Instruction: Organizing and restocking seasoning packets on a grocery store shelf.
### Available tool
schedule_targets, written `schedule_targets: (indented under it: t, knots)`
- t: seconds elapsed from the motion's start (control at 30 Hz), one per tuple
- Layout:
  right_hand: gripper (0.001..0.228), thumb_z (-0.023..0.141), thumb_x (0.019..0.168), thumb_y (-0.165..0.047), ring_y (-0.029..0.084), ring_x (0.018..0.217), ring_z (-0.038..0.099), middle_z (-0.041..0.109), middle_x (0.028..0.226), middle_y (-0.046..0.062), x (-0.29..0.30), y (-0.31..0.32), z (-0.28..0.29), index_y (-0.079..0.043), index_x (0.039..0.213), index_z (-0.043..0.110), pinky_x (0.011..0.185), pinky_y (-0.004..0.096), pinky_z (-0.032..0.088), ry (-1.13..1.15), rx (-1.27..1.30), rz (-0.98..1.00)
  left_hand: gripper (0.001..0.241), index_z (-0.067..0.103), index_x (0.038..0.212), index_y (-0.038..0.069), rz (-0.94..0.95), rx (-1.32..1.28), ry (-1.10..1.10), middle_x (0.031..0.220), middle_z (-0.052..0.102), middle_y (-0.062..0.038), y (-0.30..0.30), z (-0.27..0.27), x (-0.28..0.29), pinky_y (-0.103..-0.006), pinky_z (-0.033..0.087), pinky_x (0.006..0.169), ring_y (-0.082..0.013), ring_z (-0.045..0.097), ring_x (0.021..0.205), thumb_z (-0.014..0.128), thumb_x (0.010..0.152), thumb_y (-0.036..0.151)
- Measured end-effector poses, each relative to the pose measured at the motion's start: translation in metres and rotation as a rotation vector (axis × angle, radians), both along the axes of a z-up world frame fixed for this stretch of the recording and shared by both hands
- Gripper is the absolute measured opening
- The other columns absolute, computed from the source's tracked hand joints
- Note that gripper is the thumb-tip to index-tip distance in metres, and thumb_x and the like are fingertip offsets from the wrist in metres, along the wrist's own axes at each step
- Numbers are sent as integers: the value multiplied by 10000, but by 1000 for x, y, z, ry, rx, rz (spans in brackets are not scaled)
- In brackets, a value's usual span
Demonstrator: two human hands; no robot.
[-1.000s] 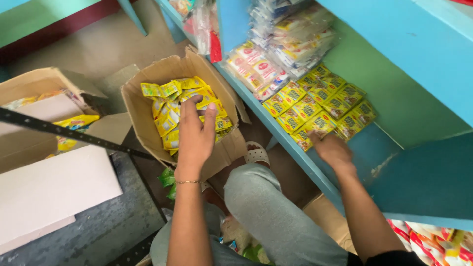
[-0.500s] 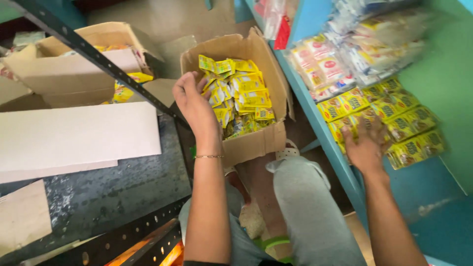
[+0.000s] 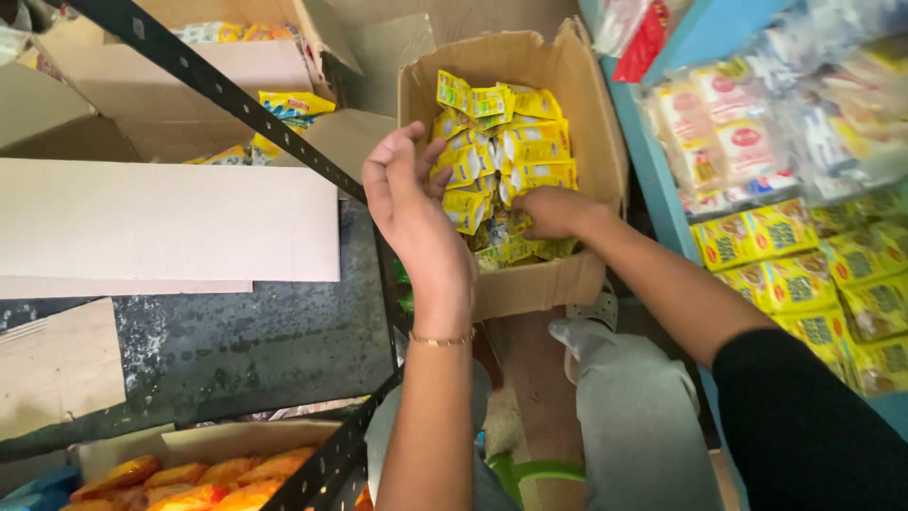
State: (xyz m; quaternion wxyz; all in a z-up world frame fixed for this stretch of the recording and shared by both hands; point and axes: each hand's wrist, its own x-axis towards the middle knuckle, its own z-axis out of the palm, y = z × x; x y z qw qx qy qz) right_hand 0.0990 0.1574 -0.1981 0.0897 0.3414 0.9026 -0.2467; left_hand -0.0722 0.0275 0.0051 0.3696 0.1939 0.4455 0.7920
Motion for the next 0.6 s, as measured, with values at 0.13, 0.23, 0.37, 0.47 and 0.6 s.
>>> schedule_targets:
  t: [0.13,0.23,0.37,0.47,0.6]
  knots:
    - [672,801,720,-181,391,1093,668,710,1141,193,-41,34,-78,-167,1363,607,919,493,542,-319,-47,119,238,567,1180,66,21,6,-34,1266,649,-93,11,0,0,-370,493,918,-214,639,1090,560,1044,261]
    - [516,818,709,-221,365,1062,709,739,1114,185,-60,56,-150,-78,1196,723,889,465,577,-428,-89,267,236,573,1174,57,26,-9,-103,1253,655,-100,26,0,1,-369,492,920,-212,640,1079,560,1037,248]
    - [484,806,703,-247,344,1046,719,752,1119,168,-73,47,-183,-98,1161,761,903,453,572,-567,-225,314,224,568,1190,31,39,34,-225,1252,641,-124,35,6,8,-378,492,939,-220,627,1079,547,1049,204]
    - [553,847,682,-256,341,1069,708,744,1145,170,-64,32,-199,-88,1193,719,909,453,568,-584,-285,354,224,563,1221,16,2,54,-241,1274,622,-136,32,17,12,-384,486,968,-223,618,1112,534,1068,178]
    - [696,919,644,-271,333,1110,688,730,1191,173,-45,30,-204,-71,1250,644,920,453,563,-612,-341,387,235,561,1248,9,5,87,-201,1300,617,-156,27,25,3,-403,492,1010,-250,617,1127,522,1082,170]
